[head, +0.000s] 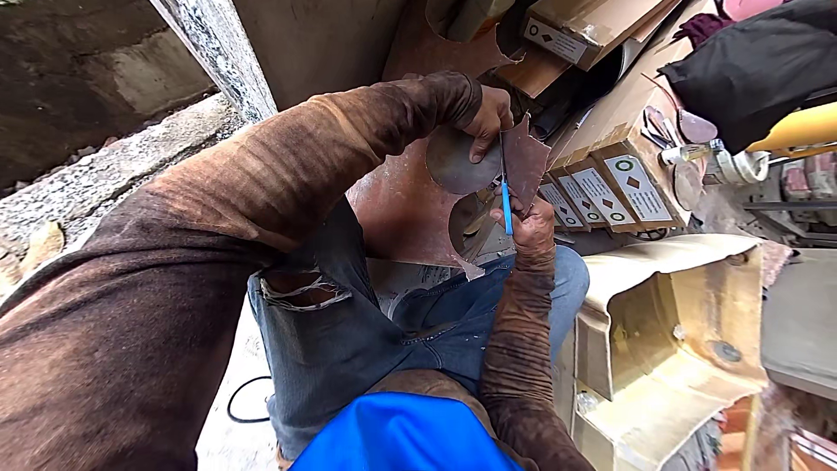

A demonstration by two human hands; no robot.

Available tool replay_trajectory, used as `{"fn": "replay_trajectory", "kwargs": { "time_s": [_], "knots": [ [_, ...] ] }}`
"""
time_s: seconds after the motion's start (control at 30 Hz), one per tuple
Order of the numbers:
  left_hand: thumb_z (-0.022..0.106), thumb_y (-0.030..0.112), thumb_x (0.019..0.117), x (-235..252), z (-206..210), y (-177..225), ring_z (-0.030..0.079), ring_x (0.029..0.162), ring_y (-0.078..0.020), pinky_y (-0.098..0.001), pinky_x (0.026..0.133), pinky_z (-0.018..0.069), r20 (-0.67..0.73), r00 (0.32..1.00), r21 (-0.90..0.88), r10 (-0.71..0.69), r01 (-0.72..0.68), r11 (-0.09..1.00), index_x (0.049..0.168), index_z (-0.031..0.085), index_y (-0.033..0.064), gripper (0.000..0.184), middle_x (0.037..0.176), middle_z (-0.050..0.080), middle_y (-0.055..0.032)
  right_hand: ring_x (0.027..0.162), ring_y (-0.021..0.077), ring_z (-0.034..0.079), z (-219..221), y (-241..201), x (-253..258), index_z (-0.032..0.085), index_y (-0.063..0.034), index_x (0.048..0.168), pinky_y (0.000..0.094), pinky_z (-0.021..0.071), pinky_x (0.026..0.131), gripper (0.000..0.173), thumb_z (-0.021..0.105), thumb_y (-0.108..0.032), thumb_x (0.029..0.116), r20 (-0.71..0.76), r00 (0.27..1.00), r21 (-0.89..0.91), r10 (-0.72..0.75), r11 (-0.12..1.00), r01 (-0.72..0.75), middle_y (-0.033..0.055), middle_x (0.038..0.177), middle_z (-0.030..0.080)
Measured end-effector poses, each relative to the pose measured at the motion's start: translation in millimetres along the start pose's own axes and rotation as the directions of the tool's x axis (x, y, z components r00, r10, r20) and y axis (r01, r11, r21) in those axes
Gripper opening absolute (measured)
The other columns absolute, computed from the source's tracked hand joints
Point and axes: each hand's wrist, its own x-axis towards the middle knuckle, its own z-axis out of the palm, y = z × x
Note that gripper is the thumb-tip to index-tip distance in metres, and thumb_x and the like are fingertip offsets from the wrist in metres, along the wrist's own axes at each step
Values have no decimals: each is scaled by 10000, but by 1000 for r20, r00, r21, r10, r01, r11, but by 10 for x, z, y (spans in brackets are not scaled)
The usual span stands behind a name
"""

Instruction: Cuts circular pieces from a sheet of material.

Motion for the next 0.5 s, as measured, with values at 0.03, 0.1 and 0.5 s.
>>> {"fn": "replay_trajectory", "kwargs": {
  "time_s": [0.03, 0.1, 0.5],
  "knots": [
    [870, 91, 787, -2, 3, 10, 663, 814, -164, -369, 768, 549, -1, 1000, 2, 2, -2, 1000, 989, 705, 22, 270, 921, 696, -90, 590, -16, 542, 17, 7, -5, 690, -54, 1108, 195, 494, 549, 560, 809, -522, 825, 12, 1000, 40, 13, 999, -13, -86, 748, 639],
    [869, 94, 789, -12, 17, 41, 657, 760, -144, -347, 729, 555, 4, 1000, 18, 1, -1, 1000, 1037, 697, 30, 309, 890, 689, -80, 627, 50, 626, 87, 57, -21, 658, -80, 1162, 257, 553, 581, 634, 748, -621, 844, 83, 995, 198, 52, 978, -68, -48, 790, 693],
    [876, 31, 756, -88, 63, -19, 691, 808, -191, -400, 781, 583, 25, 999, -12, 34, -34, 999, 1231, 690, 57, 511, 969, 721, -116, 638, 121, 681, -916, -304, -1255, 689, -100, 1133, 329, 605, 627, 576, 666, -629, 908, 369, 890, 237, 267, 899, -368, -10, 747, 709]
  ]
}}
